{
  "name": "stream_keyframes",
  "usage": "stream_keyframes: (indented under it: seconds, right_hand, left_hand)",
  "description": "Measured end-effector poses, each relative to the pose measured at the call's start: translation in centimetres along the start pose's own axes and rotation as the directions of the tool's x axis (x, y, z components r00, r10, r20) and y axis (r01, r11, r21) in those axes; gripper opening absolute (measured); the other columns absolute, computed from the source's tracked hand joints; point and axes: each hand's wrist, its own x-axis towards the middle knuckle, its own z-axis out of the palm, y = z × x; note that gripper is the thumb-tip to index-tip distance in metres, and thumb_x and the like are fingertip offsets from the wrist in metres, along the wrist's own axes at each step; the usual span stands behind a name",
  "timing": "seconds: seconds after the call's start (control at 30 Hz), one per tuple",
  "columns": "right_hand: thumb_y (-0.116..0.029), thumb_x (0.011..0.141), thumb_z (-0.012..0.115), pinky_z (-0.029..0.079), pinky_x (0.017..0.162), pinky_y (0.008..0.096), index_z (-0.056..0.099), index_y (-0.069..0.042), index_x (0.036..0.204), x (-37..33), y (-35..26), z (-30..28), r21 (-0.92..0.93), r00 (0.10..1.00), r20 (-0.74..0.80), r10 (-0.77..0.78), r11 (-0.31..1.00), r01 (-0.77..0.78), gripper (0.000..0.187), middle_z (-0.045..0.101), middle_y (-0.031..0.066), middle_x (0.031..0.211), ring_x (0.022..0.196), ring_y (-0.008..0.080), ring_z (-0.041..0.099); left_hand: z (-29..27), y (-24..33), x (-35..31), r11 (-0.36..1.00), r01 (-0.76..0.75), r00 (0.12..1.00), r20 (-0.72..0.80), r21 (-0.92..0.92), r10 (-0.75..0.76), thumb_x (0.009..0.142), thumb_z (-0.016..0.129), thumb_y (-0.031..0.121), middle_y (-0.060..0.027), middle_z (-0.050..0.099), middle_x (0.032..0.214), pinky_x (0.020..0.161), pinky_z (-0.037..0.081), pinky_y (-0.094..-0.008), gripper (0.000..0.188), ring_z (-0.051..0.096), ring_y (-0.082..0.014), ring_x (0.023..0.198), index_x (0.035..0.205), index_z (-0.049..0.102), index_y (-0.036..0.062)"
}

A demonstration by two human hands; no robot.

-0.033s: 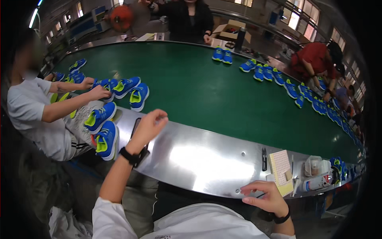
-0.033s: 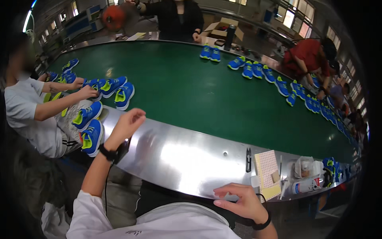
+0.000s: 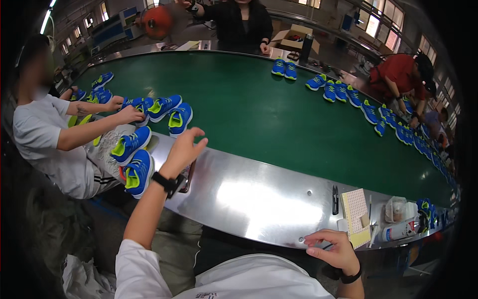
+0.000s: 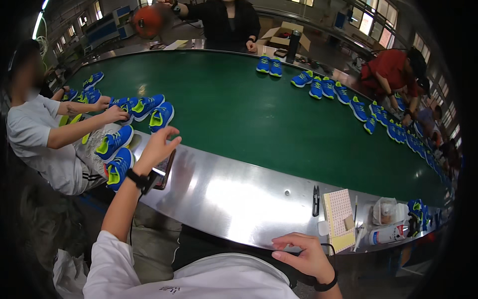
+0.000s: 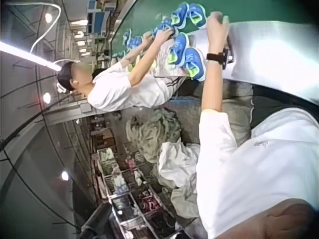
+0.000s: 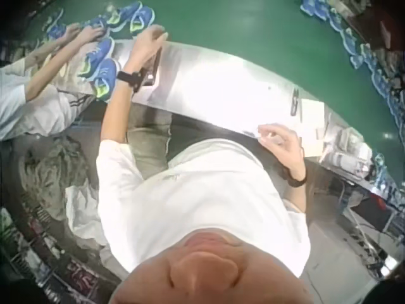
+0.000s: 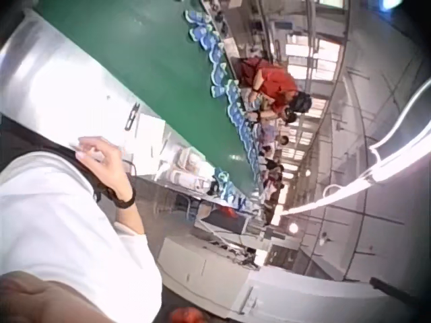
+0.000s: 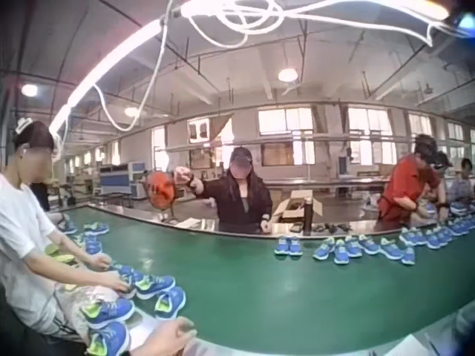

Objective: Inspecting and applying a cleaning agent or adhesive to children's shoes on a factory assembly line.

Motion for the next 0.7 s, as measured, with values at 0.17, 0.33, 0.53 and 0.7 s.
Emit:
stream_keyframes:
  seconds: [0.17,0.33,0.53,0.7]
  right_hand:
    - [-0.007,0.081,0.072,0.045,0.071,0.0216,0.069,0.002,0.099,-1.6,6.2,2.1,0.363,0.922,-0.280,0.268,0.918,-0.157,0.020,0.068,0.0054,0.085,0.076,0.0085,0.058]
    - [-0.007,0.083,0.070,0.045,0.071,0.0210,0.068,0.003,0.100,-2.7,6.9,1.8,0.324,0.903,-0.322,0.284,0.930,-0.177,0.020,0.067,0.0039,0.082,0.074,0.0071,0.057]
    - [-0.005,0.085,0.068,0.050,0.073,0.0219,0.065,0.004,0.103,-3.8,7.6,1.7,0.359,0.880,-0.344,0.329,0.912,-0.200,0.020,0.068,0.0070,0.085,0.079,0.0110,0.063]
    - [-0.006,0.084,0.069,0.047,0.070,0.0214,0.067,0.003,0.101,-3.3,7.3,2.9,0.355,0.904,-0.292,0.312,0.913,-0.200,0.019,0.067,0.0047,0.082,0.074,0.0081,0.058]
  left_hand:
    - [-4.3,-9.9,6.2,0.701,0.286,0.949,-0.094,0.653,-0.300,0.059,0.083,0.044,-0.0105,0.051,0.116,0.091,0.041,-0.0509,0.054,0.047,-0.0349,0.113,0.101,0.067,0.0158]
    - [-3.2,-13.7,8.6,0.535,0.125,0.979,-0.015,0.835,-0.205,0.059,0.080,0.053,-0.0122,0.048,0.130,0.098,0.032,-0.0564,0.043,0.042,-0.0334,0.121,0.089,0.076,0.0220]
    - [-5.0,-19.1,10.5,0.383,0.288,0.918,-0.140,0.877,-0.371,0.062,0.078,0.056,-0.0126,0.047,0.137,0.102,0.029,-0.0528,0.061,0.040,-0.0289,0.127,0.109,0.070,0.0185]
    - [-4.6,-18.4,9.6,0.437,0.142,0.935,0.024,0.888,-0.353,0.061,0.079,0.055,-0.0110,0.061,0.118,0.102,0.026,-0.0585,0.062,0.052,-0.0309,0.117,0.113,0.066,0.0243]
